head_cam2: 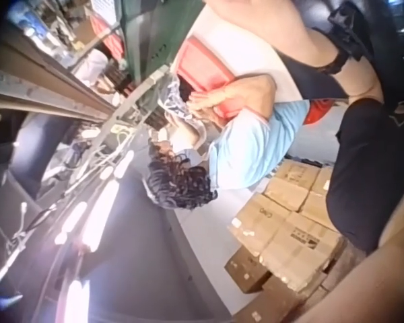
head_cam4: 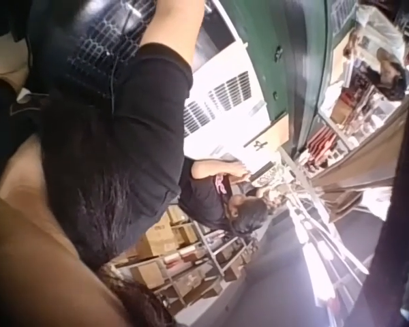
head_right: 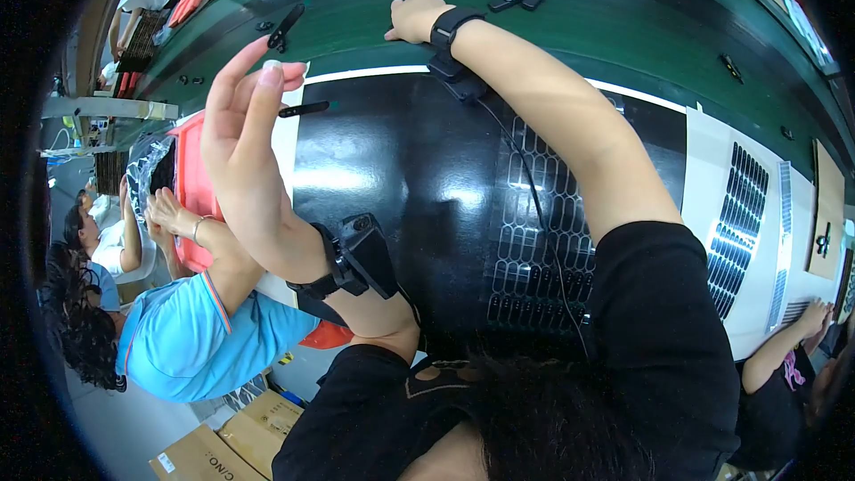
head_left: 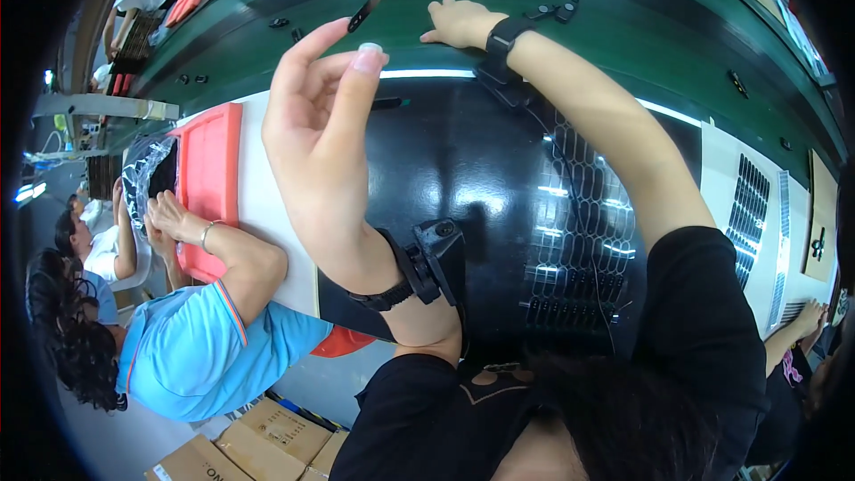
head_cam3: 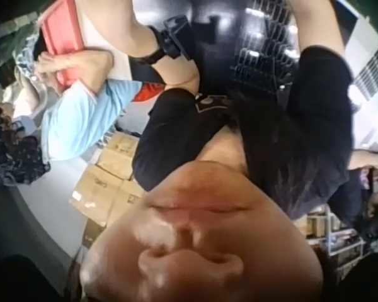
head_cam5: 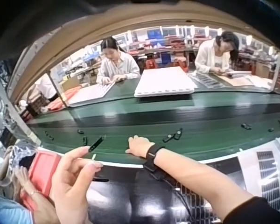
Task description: The person picks up a small electronic device and a screen protector, peels the backing off, and presses the protector onto the device screen. After smoothing it by hand, they place the finished unit onto a conveyor belt and repeat the process.
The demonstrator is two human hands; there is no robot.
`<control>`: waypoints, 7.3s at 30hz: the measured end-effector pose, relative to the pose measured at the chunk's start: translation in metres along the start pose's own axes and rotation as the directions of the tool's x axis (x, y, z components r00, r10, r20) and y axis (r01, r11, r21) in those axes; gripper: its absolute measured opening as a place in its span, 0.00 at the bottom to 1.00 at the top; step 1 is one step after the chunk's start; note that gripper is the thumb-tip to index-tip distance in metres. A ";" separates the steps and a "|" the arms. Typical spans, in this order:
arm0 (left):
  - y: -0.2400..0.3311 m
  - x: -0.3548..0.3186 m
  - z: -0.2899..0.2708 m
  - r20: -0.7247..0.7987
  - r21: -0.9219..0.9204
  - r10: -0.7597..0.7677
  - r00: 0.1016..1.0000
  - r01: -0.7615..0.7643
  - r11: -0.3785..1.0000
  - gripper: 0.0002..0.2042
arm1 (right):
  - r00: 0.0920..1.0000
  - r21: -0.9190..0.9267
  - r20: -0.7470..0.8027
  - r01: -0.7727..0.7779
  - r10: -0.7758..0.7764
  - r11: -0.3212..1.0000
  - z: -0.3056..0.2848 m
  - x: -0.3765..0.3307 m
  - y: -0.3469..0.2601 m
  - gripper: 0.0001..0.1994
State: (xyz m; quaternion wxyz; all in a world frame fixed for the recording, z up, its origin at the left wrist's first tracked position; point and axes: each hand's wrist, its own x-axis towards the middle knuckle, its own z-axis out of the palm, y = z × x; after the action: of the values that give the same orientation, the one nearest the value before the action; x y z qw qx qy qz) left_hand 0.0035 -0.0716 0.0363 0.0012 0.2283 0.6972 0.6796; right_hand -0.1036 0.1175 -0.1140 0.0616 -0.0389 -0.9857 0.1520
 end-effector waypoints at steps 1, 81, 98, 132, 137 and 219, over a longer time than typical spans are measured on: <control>0.000 0.000 0.001 -0.014 -0.032 -0.012 1.000 0.011 0.999 0.17 | 0.998 -0.038 0.025 0.067 -0.066 0.997 -0.001 0.000 0.003 0.21; -0.010 -0.004 0.026 -0.088 0.167 0.010 0.996 0.005 0.986 0.08 | 0.981 0.003 -0.170 0.091 -0.089 0.996 -0.015 0.009 0.015 0.16; 0.022 -0.003 0.019 0.178 -0.229 0.034 0.983 0.007 0.973 0.05 | 0.884 0.619 -0.464 0.280 0.053 0.734 -0.155 -0.165 -0.048 0.14; 0.014 -0.009 0.039 0.327 -0.478 -0.001 0.945 0.166 0.863 0.05 | 0.874 0.510 -0.485 0.273 0.010 0.816 -0.181 -0.200 -0.059 0.15; 0.017 -0.014 0.048 0.240 -0.315 0.016 0.971 0.063 0.947 0.06 | 0.843 0.463 -0.537 0.311 -0.016 0.830 -0.177 -0.201 -0.055 0.15; 0.010 -0.058 0.049 0.381 0.226 0.006 0.925 -0.099 0.969 0.05 | 0.991 0.134 -0.124 0.061 -0.044 0.989 -0.097 -0.113 0.080 0.09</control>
State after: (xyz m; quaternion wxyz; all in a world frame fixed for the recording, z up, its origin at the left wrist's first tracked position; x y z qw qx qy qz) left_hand 0.0742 -0.0445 0.0241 0.0892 0.3716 0.7549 0.5330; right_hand 0.0259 0.2116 -0.0587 0.1275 -0.0175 -0.9680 0.2153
